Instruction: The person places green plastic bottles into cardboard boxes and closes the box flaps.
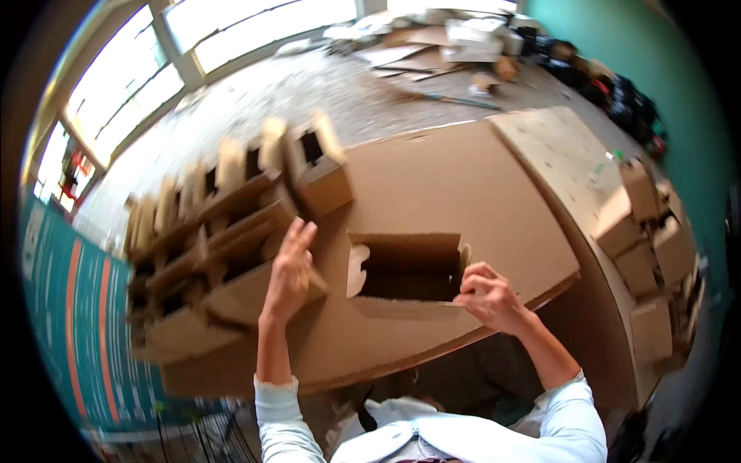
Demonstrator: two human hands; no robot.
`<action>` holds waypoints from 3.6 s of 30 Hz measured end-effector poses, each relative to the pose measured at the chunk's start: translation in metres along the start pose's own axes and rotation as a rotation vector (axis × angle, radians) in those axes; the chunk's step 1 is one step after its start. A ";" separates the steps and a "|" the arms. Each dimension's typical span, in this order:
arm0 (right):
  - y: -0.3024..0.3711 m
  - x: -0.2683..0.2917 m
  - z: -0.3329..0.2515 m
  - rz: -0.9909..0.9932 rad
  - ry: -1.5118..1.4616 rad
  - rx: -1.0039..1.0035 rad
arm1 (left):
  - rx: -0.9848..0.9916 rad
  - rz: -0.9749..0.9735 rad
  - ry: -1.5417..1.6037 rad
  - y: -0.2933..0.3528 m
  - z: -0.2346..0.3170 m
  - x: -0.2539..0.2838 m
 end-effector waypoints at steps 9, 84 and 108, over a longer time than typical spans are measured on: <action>-0.044 -0.172 -0.160 -0.235 -0.316 0.330 | 0.758 0.551 -0.146 0.374 -0.029 0.200; -0.086 -0.292 -0.275 -0.397 -0.185 0.175 | 0.413 -0.848 -0.269 0.230 -0.146 0.119; -0.092 -0.304 -0.263 -0.031 -0.141 -0.224 | 0.410 0.222 -0.321 0.291 -0.139 0.238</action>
Point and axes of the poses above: each hand's wrist, its own y-axis away from the middle knuckle, its own x-axis out of the back of the hand, z = x × y, the point moved 8 cm from there along -y, towards the middle knuckle, and after that the axes turned 4 degrees about z, right-handed, at the moved point
